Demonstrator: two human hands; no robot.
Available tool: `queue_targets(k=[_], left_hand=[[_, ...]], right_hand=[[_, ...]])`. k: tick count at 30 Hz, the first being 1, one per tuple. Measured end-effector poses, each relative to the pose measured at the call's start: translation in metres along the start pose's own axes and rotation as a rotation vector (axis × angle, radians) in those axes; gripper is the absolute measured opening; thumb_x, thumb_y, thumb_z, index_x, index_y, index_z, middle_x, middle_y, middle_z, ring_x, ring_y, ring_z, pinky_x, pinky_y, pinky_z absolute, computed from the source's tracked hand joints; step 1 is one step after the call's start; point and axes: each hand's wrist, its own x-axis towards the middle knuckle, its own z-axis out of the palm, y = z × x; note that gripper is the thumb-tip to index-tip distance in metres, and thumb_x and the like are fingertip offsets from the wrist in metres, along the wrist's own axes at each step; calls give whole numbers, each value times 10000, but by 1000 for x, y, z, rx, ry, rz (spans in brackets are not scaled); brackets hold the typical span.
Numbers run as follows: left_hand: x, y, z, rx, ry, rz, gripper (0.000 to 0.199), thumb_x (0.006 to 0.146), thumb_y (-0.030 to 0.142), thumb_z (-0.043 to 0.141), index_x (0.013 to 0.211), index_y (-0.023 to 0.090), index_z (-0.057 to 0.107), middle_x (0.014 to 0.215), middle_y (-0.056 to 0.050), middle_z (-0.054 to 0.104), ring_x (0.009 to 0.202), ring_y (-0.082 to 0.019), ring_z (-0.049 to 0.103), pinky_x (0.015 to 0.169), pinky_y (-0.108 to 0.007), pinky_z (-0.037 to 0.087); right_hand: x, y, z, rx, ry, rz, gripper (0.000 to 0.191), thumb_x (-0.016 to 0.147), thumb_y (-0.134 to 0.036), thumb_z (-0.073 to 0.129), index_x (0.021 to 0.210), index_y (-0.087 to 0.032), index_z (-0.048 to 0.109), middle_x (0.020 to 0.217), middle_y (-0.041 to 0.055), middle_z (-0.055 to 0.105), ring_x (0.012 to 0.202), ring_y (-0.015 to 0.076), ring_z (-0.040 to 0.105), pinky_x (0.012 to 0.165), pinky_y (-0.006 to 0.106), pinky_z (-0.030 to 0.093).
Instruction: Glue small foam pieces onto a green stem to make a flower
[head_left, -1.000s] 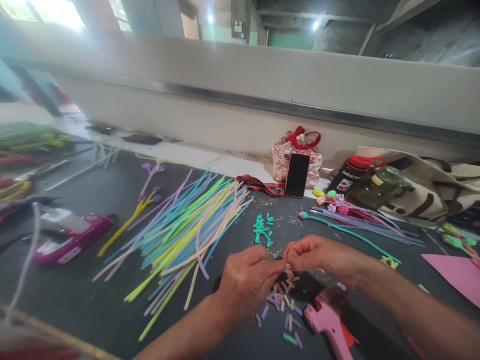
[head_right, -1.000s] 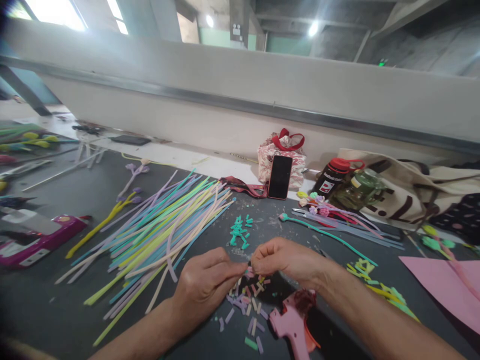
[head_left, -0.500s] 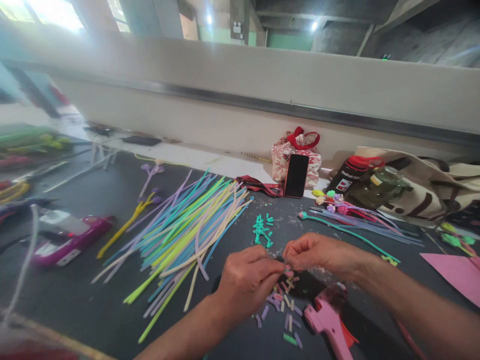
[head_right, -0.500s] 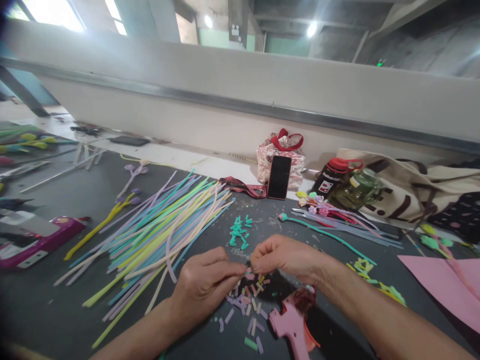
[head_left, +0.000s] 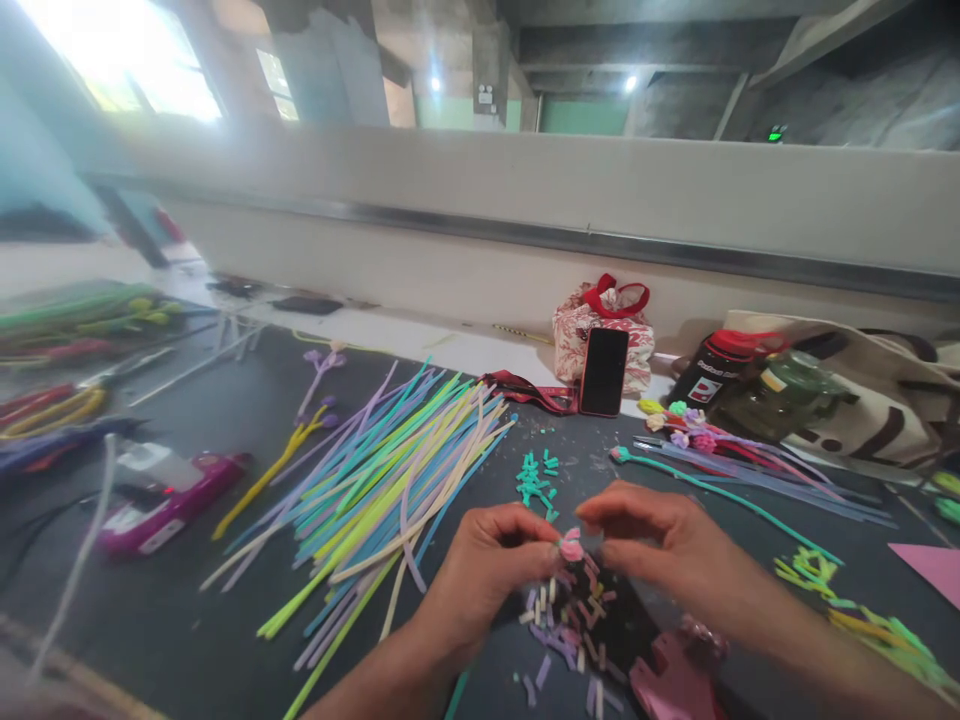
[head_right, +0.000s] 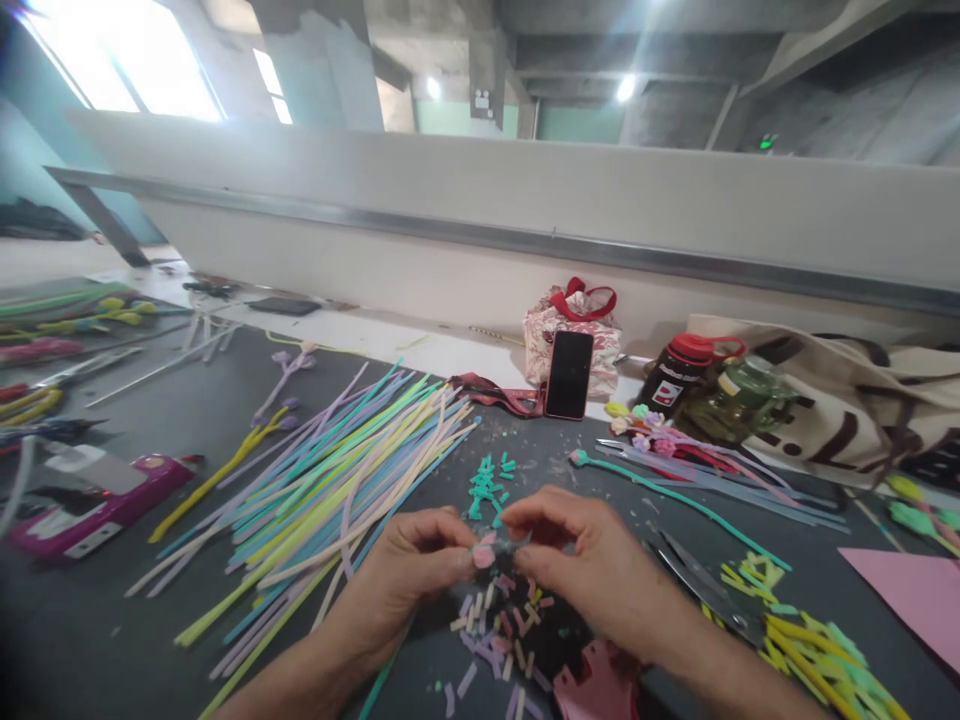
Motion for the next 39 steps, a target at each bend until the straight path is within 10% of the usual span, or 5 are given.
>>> queue_targets(k=[8, 39], left_hand=[[0, -4, 3, -238, -11, -166, 180, 528, 248, 745, 555, 136, 607, 416, 61, 454, 368, -12, 235, 393, -184, 106], [0, -6, 9, -353, 130, -135, 214, 521, 254, 743, 585, 129, 581, 408, 87, 370, 361, -2, 235, 381, -172, 95]], right_hand=[[1, 2, 20, -174, 115, -180, 92, 754, -284, 619, 808, -217, 651, 726, -5, 602, 651, 132, 549, 592, 232, 411], [7, -2, 33, -500, 253, -405, 159, 841, -245, 489, 836, -182, 635, 696, 25, 606, 620, 124, 563, 569, 233, 377]])
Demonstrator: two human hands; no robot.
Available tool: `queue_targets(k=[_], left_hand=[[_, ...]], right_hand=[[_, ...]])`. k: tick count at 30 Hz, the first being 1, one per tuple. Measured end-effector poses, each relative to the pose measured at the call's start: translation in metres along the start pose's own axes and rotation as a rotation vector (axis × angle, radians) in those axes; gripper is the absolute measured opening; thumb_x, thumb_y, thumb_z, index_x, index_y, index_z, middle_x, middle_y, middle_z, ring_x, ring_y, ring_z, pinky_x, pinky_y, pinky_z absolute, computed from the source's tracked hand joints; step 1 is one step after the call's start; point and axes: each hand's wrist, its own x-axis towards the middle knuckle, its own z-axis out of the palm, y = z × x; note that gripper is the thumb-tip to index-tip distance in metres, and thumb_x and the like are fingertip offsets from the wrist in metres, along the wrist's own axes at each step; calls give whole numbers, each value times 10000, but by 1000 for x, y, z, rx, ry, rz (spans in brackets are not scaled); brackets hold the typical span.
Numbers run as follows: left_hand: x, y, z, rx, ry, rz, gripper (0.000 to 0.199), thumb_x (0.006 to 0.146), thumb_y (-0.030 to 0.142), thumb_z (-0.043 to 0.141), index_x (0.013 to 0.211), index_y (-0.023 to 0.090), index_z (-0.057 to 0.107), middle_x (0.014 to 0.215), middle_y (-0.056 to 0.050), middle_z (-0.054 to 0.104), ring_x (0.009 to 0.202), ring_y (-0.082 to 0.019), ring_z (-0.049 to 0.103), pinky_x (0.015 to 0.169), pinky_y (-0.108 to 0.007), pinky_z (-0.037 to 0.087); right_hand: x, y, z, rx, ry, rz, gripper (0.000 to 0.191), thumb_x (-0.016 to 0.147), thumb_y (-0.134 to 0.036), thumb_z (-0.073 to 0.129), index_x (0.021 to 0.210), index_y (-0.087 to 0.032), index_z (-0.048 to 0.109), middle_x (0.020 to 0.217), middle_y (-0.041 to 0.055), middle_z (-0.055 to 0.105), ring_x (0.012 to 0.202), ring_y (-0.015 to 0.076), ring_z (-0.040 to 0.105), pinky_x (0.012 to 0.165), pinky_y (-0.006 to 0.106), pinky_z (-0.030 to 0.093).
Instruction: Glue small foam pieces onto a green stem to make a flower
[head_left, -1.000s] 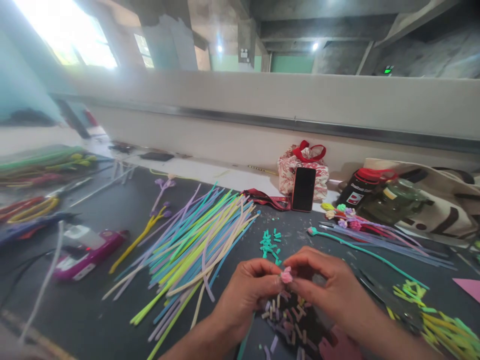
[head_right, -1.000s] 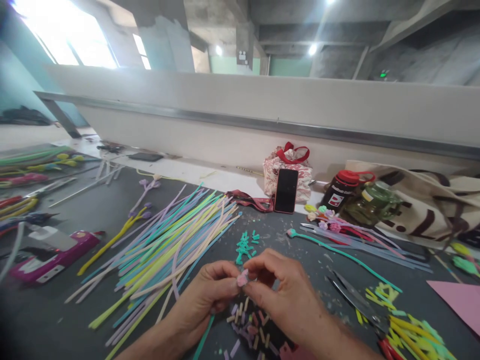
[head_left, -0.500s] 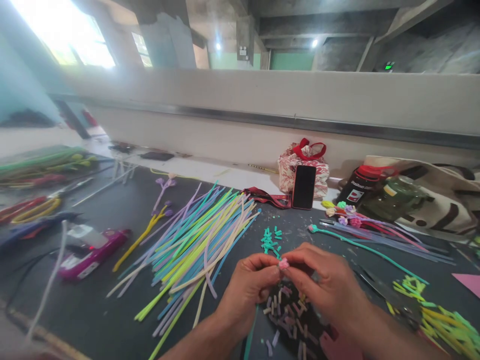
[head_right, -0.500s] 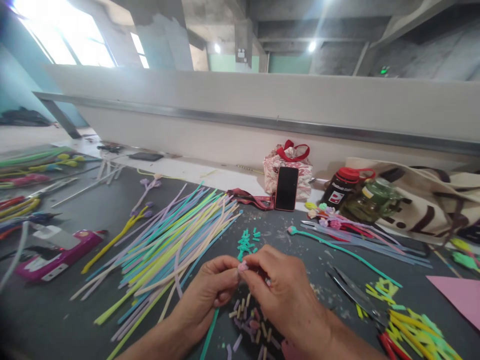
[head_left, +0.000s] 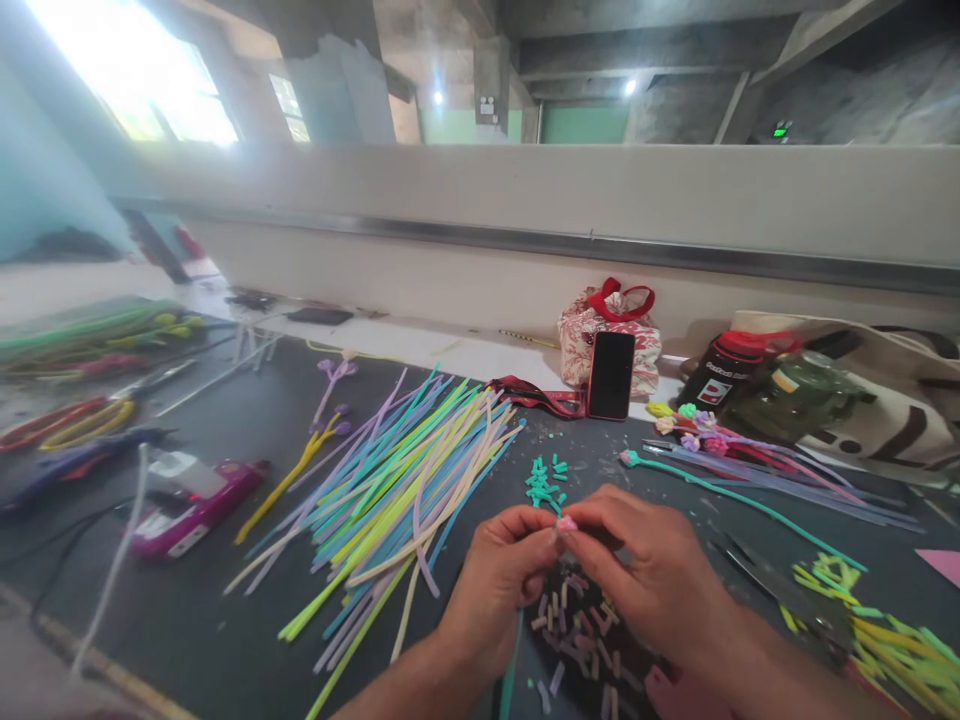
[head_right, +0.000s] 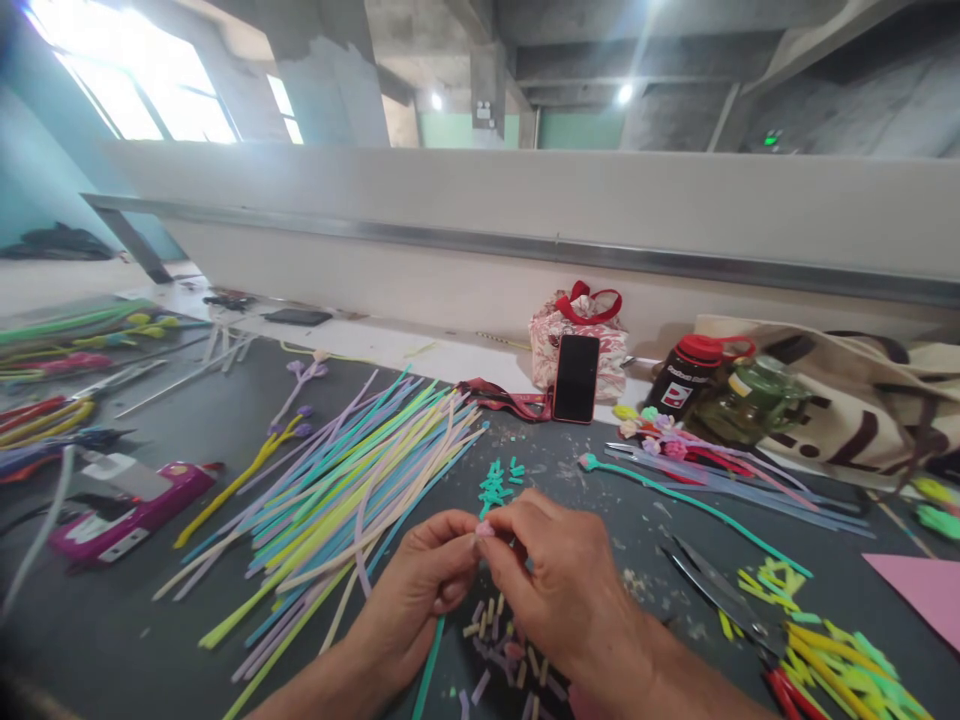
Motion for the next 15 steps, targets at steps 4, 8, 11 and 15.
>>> queue_targets(k=[4, 8, 11, 15], left_hand=[[-1, 1, 1, -24, 0, -7, 230, 503, 258, 746, 594, 130, 578, 412, 86, 366, 362, -2, 232, 386, -173, 88], [-1, -1, 1, -30, 4, -8, 248, 510, 273, 746, 609, 131, 569, 421, 87, 357, 366, 0, 214, 391, -174, 78], [0, -3, 0, -16, 1, 0, 247, 522, 268, 742, 620, 127, 564, 435, 82, 367, 373, -1, 222, 392, -174, 82], [2, -3, -2, -14, -33, -11, 225, 557, 260, 718, 641, 126, 557, 442, 80, 363, 379, -4, 220, 390, -173, 80]], right_hand=[[0, -2, 0, 39, 20, -12, 145, 832, -219, 494, 820, -177, 632, 699, 27, 610, 623, 120, 564, 572, 222, 387], [0, -2, 1, 60, 50, -23, 131, 824, -204, 499, 805, -184, 628, 686, 16, 610, 620, 116, 563, 567, 214, 390], [1, -2, 3, 65, 85, -45, 126, 816, -190, 501, 777, -183, 620, 669, 6, 602, 600, 109, 554, 542, 210, 384], [1, 0, 2, 63, 67, -47, 121, 812, -192, 504, 790, -179, 622, 680, 3, 600, 607, 113, 561, 557, 223, 390]])
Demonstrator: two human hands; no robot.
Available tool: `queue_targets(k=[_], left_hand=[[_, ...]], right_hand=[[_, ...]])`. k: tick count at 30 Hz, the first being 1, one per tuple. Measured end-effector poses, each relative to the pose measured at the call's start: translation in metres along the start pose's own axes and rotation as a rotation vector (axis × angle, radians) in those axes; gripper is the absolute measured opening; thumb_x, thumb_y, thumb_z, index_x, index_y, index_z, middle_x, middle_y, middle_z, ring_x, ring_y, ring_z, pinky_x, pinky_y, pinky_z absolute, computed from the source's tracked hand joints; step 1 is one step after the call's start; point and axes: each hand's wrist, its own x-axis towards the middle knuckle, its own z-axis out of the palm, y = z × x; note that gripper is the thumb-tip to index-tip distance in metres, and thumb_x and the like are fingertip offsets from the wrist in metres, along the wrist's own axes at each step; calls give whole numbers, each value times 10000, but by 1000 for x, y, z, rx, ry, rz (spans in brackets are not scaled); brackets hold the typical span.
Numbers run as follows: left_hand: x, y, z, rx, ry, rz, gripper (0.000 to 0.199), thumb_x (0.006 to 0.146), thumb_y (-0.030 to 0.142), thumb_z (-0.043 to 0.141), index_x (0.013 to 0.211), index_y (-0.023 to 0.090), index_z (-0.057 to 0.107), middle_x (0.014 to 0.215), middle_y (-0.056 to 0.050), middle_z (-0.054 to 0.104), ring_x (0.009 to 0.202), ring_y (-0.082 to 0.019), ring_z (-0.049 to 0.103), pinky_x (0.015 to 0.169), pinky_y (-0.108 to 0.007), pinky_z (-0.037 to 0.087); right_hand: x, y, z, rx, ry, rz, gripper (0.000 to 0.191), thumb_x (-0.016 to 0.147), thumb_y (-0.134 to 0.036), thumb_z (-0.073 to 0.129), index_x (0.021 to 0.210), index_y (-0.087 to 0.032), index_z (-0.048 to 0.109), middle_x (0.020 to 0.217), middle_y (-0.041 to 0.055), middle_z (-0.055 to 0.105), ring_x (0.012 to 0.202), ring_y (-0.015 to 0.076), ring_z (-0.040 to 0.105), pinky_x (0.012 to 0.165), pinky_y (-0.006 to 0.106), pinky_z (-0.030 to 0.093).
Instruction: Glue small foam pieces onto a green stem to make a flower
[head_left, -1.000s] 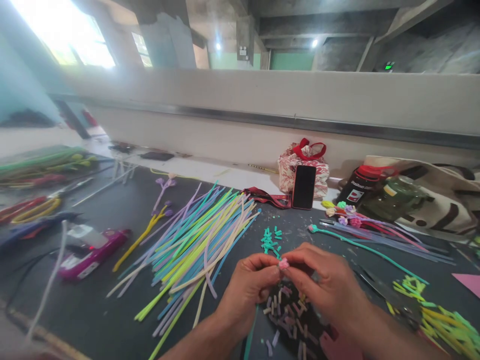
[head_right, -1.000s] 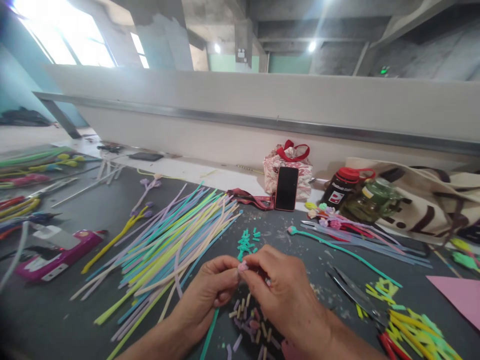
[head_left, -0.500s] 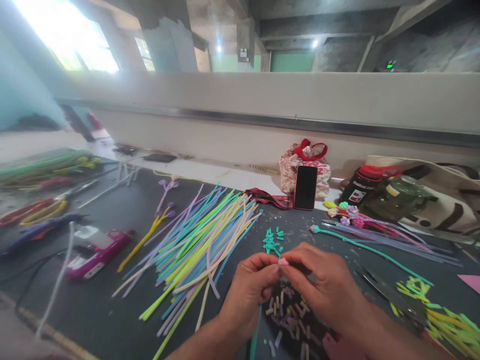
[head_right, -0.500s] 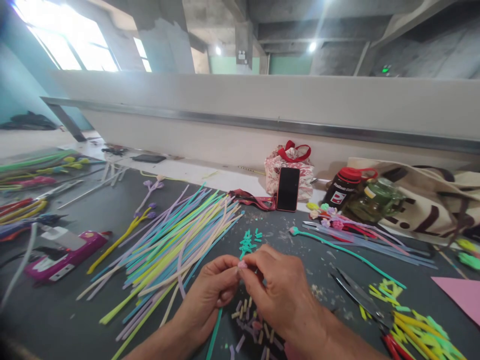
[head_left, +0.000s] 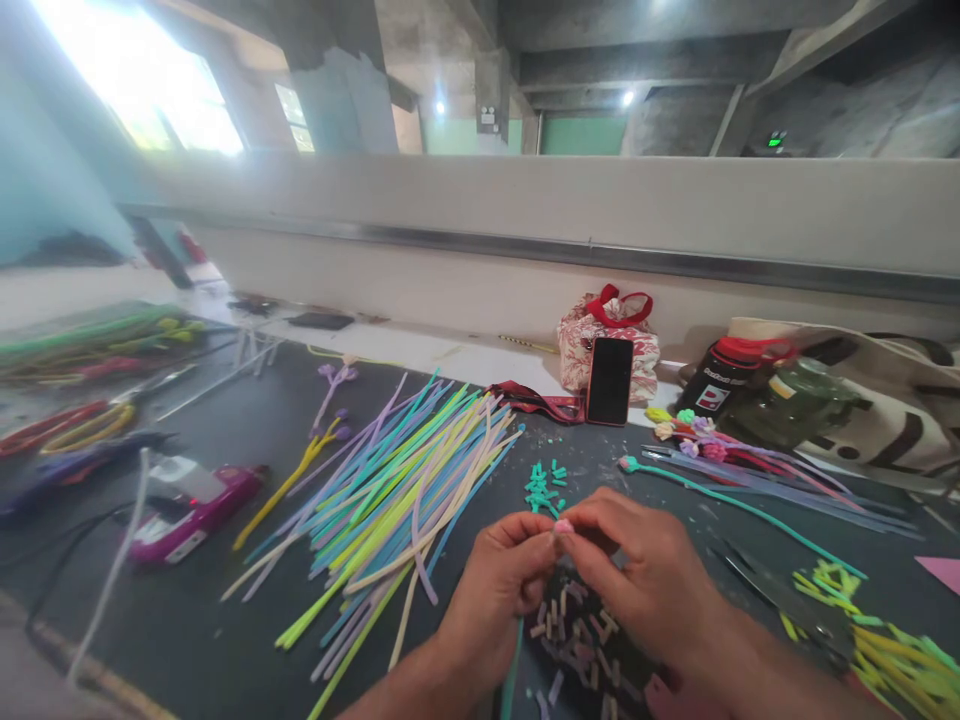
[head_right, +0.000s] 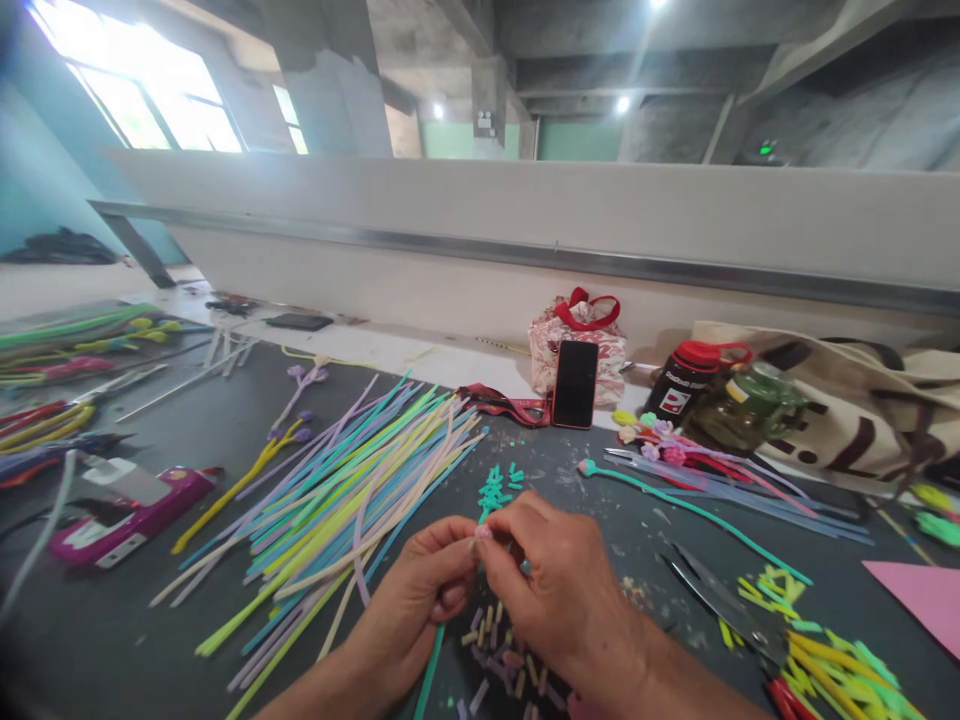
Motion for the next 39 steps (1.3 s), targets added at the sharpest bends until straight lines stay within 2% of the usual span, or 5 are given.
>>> queue_targets(k=[9, 20, 24, 30, 39], left_hand=[[4, 6, -9, -141, -244, -130, 110, 622, 174, 603, 650, 141, 502, 480, 61, 369, 402, -24, 254, 388, -162, 101], [-2, 5, -7, -126, -357, -276, 114, 575, 154, 598, 611, 137, 491, 463, 50, 387, 393, -33, 316, 377, -166, 93], [-2, 3, -6, -132, -408, -347, 125, 576, 171, 611, 630, 140, 502, 441, 59, 384, 375, -35, 319, 366, -165, 87], [0, 0, -8, -72, -462, -434, 148, 590, 190, 634, 638, 137, 505, 458, 49, 426, 364, -25, 327, 355, -152, 86], [0, -2, -5, 144, -339, -322, 161, 627, 221, 651, 699, 120, 548, 533, 6, 565, 376, -49, 461, 315, -132, 283]], right_hand=[[2, 5, -19, 160, -129, 145, 186, 733, -110, 542, 864, -202, 637, 729, -17, 597, 615, 103, 541, 557, 207, 410], [12, 6, -30, 334, -354, -13, 467, 702, 7, 517, 1097, -236, 575, 908, 4, 551, 716, 96, 541, 653, 212, 432], [15, 5, -36, 349, -467, -63, 336, 748, -22, 530, 1025, -190, 621, 875, 24, 587, 800, 127, 548, 728, 240, 423], [12, 7, -36, 326, -511, 53, 152, 725, -91, 592, 851, -157, 648, 771, 1, 571, 683, 109, 539, 611, 201, 417], [5, 20, -32, 438, -527, 315, 85, 735, -165, 560, 786, -147, 626, 646, -34, 542, 553, 79, 464, 510, 179, 363]])
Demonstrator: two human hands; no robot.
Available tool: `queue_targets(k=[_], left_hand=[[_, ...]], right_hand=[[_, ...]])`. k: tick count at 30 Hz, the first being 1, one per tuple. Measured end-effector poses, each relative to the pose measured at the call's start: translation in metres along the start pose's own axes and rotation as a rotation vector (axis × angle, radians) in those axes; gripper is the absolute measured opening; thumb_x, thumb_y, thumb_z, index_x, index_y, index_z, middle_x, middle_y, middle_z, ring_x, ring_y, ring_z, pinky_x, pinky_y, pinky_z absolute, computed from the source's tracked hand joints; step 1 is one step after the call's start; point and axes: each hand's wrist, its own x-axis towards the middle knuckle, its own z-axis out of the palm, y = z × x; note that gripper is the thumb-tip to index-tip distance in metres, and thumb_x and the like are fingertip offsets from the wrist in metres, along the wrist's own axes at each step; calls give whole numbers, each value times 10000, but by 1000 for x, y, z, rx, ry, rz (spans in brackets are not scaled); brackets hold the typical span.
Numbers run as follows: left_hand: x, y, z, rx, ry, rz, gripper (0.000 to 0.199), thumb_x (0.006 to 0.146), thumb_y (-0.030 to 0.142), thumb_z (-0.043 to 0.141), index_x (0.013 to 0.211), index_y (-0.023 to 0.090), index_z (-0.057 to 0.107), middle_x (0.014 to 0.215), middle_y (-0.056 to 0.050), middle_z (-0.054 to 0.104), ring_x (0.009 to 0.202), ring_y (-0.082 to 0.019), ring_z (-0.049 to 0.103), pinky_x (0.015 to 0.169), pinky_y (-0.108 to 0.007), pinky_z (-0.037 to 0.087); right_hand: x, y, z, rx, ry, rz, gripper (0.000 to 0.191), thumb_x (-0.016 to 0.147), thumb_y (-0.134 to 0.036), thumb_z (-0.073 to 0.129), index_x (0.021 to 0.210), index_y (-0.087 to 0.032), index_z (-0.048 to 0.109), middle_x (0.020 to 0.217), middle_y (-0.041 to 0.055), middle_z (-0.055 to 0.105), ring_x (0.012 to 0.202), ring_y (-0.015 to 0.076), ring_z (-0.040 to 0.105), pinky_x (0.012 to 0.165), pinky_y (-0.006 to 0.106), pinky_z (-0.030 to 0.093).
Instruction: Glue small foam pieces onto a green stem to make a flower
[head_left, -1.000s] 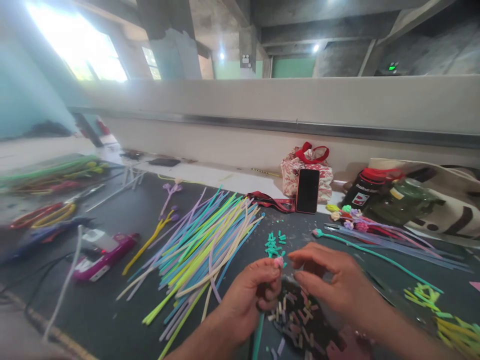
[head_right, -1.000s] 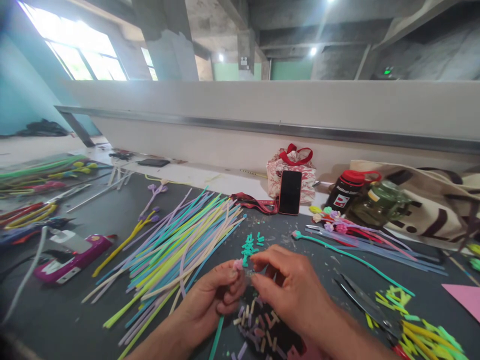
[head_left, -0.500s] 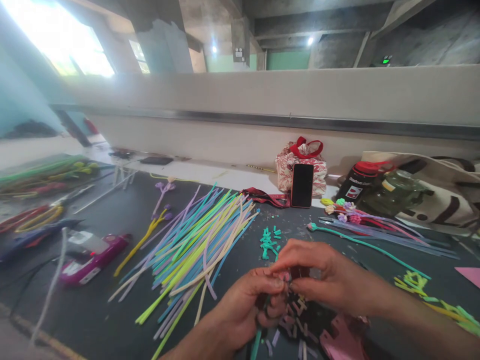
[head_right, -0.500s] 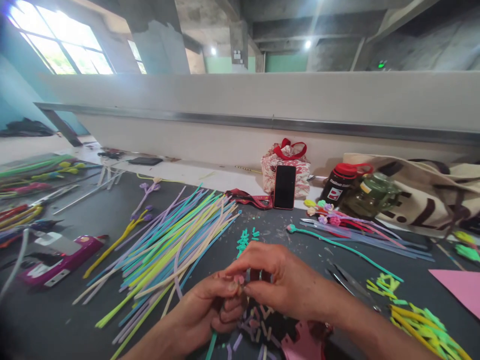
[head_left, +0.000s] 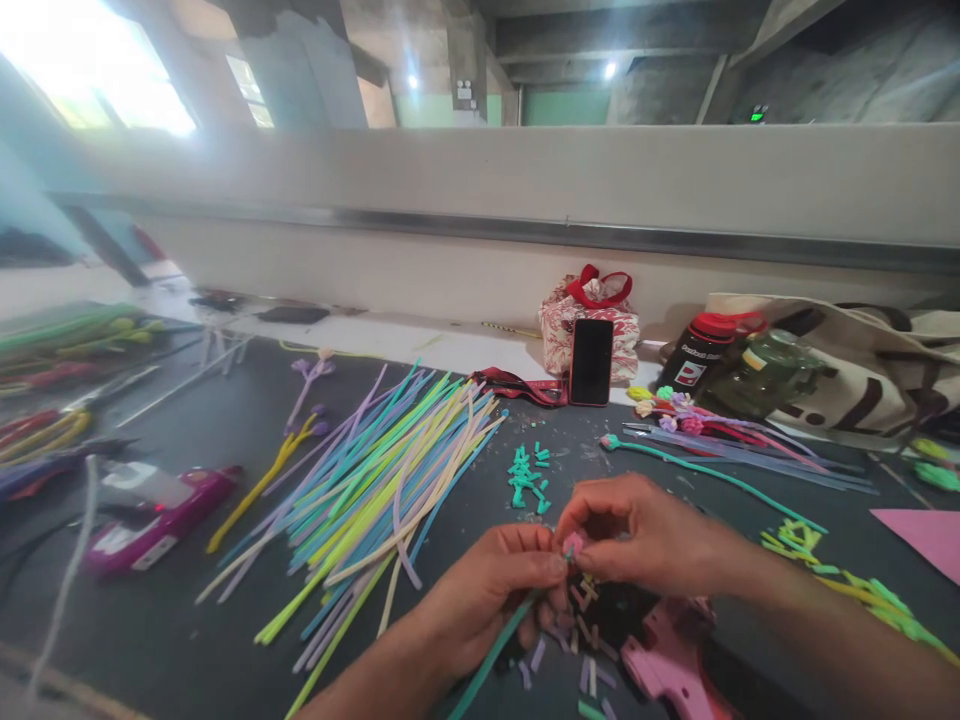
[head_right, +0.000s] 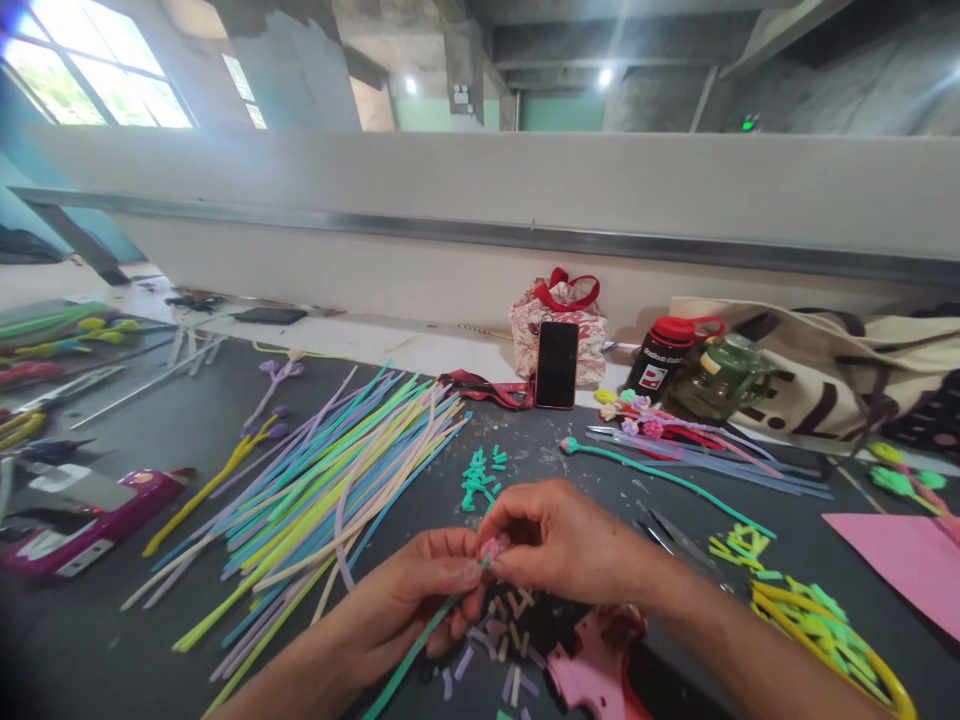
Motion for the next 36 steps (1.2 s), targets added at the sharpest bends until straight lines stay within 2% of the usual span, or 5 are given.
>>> queue_targets(k=[7, 13, 21, 27, 36], left_hand=[[1, 2, 4, 98, 128, 101, 199, 624, 257, 689, 648, 118, 548, 506, 1, 579, 385, -55, 482, 331, -128, 323], [2, 1, -1, -57, 68, 93, 206, 683, 295, 649, 641, 117, 556, 488, 16, 548, 356, -40, 450, 330, -134, 295], [1, 1, -2, -100, 36, 103, 182, 708, 265, 628, 642, 119, 543, 502, 13, 546, 374, -42, 469, 338, -129, 287], [2, 0, -1, -92, 52, 93, 195, 714, 280, 634, 646, 123, 541, 502, 17, 552, 369, -41, 468, 343, -130, 295], [2, 3, -3, -76, 77, 11, 202, 711, 310, 620, 674, 117, 572, 494, 23, 546, 362, -31, 447, 298, -125, 201]], right_hand=[[-1, 3, 6, 70, 38, 71, 93, 742, -175, 547, 789, -143, 621, 606, -38, 545, 534, 81, 469, 491, 183, 346], [-2, 9, 10, 180, 123, 49, 258, 712, -138, 575, 965, -173, 610, 818, 6, 634, 679, 122, 562, 610, 227, 434], [-9, 3, 22, -70, 450, 20, 41, 721, -198, 593, 751, -179, 615, 652, -20, 614, 581, 113, 561, 547, 213, 429], [-9, 3, 25, -220, 457, -106, 49, 752, -207, 581, 742, -201, 628, 657, -18, 622, 605, 117, 569, 566, 220, 418], [-11, 3, 14, 166, 186, 190, 75, 722, -169, 534, 648, -171, 543, 508, -66, 486, 444, 63, 436, 432, 168, 337]])
